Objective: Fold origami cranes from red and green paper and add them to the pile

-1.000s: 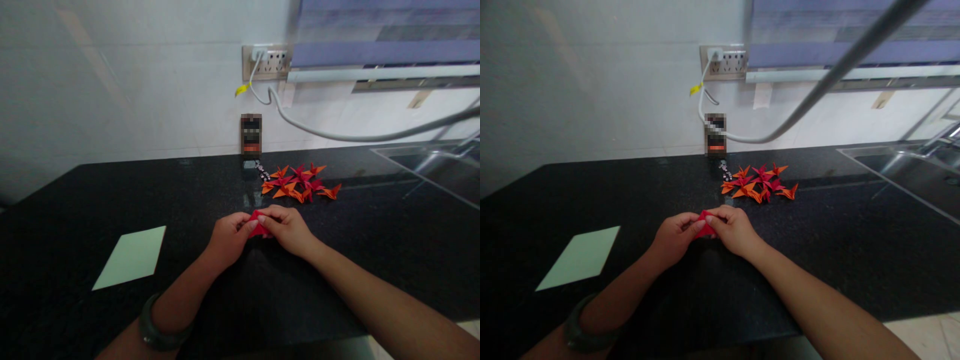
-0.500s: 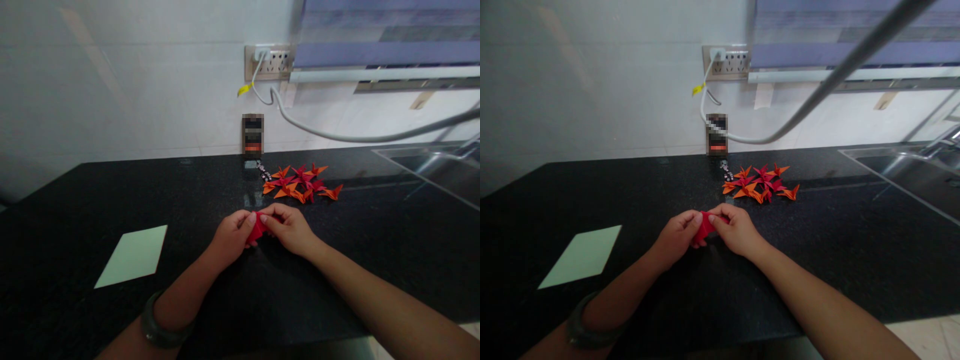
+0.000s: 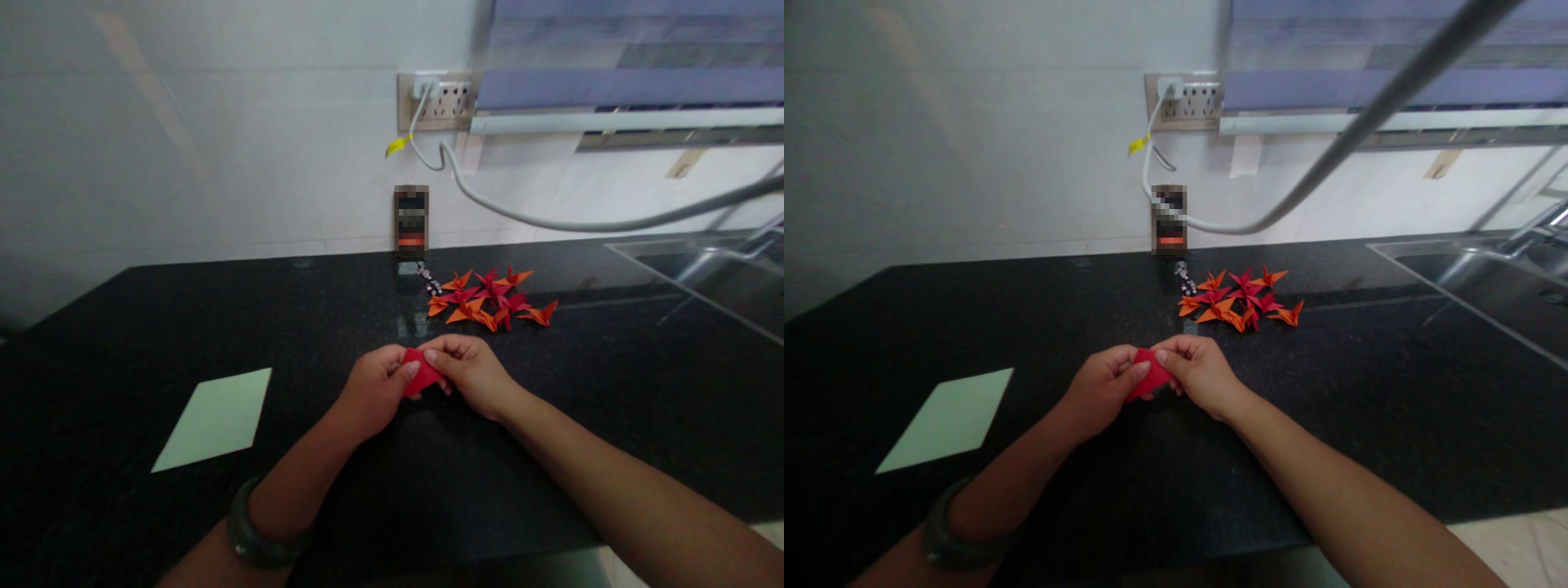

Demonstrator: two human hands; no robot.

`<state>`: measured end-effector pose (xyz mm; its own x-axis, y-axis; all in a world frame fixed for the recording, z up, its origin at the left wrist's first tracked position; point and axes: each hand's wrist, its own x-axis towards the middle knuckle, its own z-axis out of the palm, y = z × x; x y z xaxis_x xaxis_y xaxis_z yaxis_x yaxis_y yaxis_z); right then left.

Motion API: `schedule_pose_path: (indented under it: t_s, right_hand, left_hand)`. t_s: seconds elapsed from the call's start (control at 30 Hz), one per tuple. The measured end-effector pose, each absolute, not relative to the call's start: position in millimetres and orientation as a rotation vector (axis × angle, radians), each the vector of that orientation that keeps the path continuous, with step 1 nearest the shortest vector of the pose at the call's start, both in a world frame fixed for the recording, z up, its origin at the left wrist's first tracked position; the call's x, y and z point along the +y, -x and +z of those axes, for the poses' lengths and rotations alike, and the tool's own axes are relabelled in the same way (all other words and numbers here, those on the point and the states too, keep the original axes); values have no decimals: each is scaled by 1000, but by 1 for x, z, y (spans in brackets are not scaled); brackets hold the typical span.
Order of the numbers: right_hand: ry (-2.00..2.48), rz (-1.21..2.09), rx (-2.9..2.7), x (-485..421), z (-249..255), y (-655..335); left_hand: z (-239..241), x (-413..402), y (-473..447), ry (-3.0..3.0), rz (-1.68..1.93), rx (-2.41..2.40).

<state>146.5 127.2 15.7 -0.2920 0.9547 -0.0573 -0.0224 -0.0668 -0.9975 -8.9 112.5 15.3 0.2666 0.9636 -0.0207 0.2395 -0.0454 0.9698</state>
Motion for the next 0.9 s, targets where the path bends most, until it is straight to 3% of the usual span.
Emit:
schedule_pose_path:
  t_s: [0.37, 0.7, 0.9]
  right_hand:
    - [1009, 1619, -1109, 131, 14, -148]
    - [1099, 1556, -1262, 128, 19, -152]
    - [864, 1583, -1368, 128, 17, -148]
  left_hand:
    - [25, 109, 4, -1191, 1015, 1129]
    - [18, 112, 5, -1075, 1041, 1043]
    - [21, 112, 7, -875, 979, 914]
